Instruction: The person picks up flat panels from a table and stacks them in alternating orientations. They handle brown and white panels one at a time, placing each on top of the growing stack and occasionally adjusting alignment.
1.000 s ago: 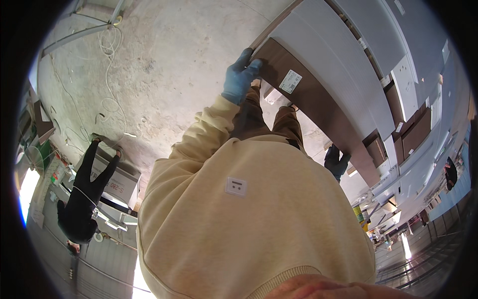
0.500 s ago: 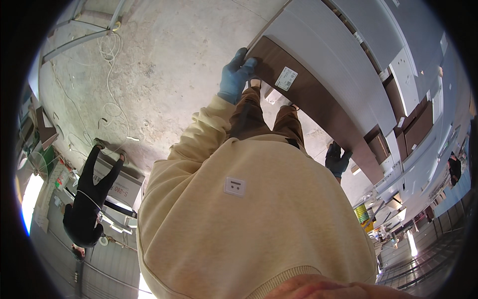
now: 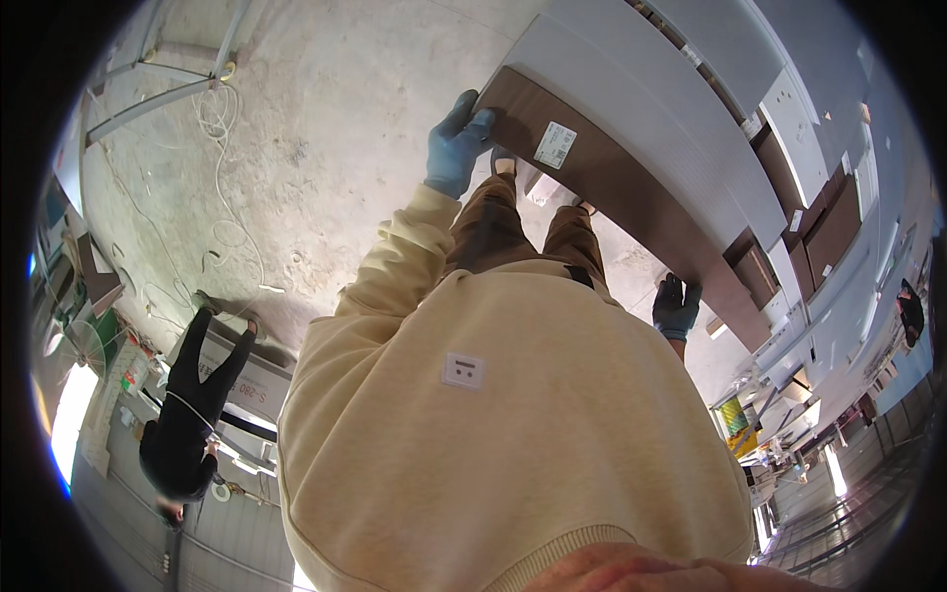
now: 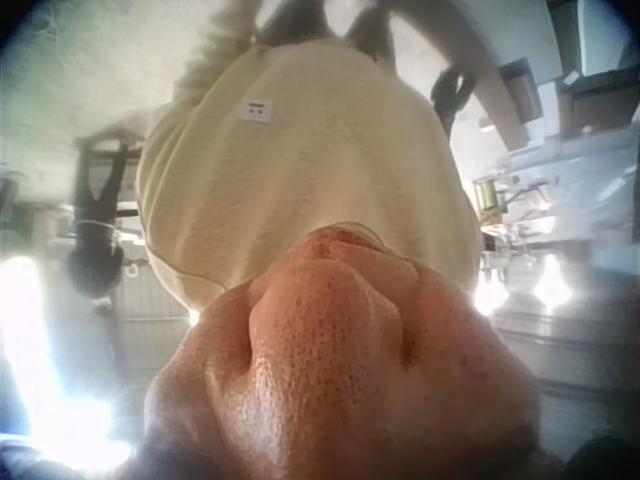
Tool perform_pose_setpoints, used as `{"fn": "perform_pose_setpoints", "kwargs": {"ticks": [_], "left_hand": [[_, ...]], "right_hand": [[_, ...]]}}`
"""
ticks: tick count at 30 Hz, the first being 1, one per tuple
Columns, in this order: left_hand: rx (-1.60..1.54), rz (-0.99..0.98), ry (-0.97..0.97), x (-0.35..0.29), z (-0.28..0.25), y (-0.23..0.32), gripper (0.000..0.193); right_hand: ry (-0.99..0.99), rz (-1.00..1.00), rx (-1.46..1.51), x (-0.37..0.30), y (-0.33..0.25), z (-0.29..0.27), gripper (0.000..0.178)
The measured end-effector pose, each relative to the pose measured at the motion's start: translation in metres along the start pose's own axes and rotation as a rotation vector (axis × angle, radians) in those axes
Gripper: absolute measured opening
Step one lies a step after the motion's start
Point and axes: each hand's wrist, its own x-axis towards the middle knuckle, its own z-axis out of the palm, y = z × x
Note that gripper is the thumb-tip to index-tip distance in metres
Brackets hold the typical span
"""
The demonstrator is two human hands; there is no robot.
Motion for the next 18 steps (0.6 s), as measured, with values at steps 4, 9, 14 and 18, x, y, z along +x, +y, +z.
{"fn": "perform_pose_setpoints", "kwargs": {"ticks": [4, 9, 14, 18], "left_hand": [[0.015, -0.025, -0.018, 0.001, -0.002, 0.001, 0.064], [0.070, -0.062, -0.034, 0.002, -0.005, 0.006, 0.053], [0.201, -0.042, -0.073, 0.003, -0.006, 0.010, 0.049], [0.165, -0.053, -0.084, 0.004, -0.007, 0.009, 0.049]], "right_hand": [[-0.008, -0.112, -0.110, 0.012, 0.003, -0.012, 0.041], [0.101, -0.180, -0.271, 0.008, 0.004, -0.008, 0.043], [0.165, -0.131, -0.160, 0.013, -0.006, -0.014, 0.050], [0.153, -0.156, -0.045, 0.037, -0.023, -0.030, 0.055]]}}
